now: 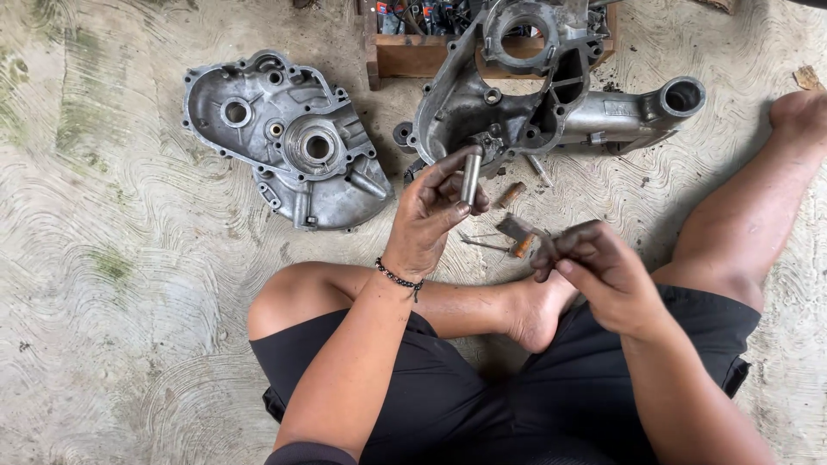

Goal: The person sits on the floor and cleans a small cylindrical metal part using a wire brush. They scrub the exterior and interior of the part, then use a red-handled tool to clean the inside of a larger disassembled engine casing nearby.

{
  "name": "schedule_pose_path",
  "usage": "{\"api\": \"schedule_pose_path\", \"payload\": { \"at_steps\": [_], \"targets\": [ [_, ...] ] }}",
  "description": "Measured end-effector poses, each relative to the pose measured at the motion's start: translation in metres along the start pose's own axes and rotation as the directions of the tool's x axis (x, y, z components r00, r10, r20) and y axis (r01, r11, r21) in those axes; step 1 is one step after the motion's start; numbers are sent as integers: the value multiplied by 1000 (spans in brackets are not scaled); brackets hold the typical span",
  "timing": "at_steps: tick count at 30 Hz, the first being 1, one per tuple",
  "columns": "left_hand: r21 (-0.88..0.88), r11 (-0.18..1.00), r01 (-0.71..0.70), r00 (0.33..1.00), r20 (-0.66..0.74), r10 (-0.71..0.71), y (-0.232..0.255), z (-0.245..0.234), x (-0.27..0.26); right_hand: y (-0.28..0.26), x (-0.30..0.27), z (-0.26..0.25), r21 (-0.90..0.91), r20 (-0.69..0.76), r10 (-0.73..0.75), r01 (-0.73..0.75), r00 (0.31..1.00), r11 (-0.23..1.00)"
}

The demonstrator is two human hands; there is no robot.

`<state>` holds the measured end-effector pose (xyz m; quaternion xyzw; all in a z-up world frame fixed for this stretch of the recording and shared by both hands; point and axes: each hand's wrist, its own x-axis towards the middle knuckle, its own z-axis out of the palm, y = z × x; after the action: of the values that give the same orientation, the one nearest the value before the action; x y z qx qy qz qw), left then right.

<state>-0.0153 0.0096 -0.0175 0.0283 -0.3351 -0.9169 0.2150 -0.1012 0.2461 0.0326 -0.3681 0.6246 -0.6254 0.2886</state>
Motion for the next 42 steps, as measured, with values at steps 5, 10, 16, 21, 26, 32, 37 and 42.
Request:
{"api": "schedule_pose_path", "payload": {
  "at_steps": [5,10,16,21,26,32,37,42],
  "targets": [
    [120,992,28,1000,3,-29,-21,-8,-4,26,-5,-12,-97,-48,14,-18,999,995],
    [108,994,24,1000,-12,-23,-37,0,-9,29,2,-17,-289,-124,-17,-20,992,957],
    [-31,999,10,998,-64,-12,-57,12,-25,46,-15,-18,-508,-338,-10,-174,941,844],
    [-117,991,61,957,-276,-91,-72,21,-54,45,-14,5,-460,-202,1,-95,979,883],
    [-44,993,112,923,-365,-120,-79,2,-60,38,-10,28,-458,-203,51,-141,978,878],
    [-44,996,73,943,-322,-83,-73,0,-54,46,-16,26,-404,-245,138,-230,960,885],
    [0,999,40,962,-269,-39,-79,13,-58,53,-21,26,-461,-198,135,-214,971,861],
    [61,995,73,963,-263,-54,-89,6,-71,36,-20,46,-457,-167,133,-196,977,868]
  ]
}}
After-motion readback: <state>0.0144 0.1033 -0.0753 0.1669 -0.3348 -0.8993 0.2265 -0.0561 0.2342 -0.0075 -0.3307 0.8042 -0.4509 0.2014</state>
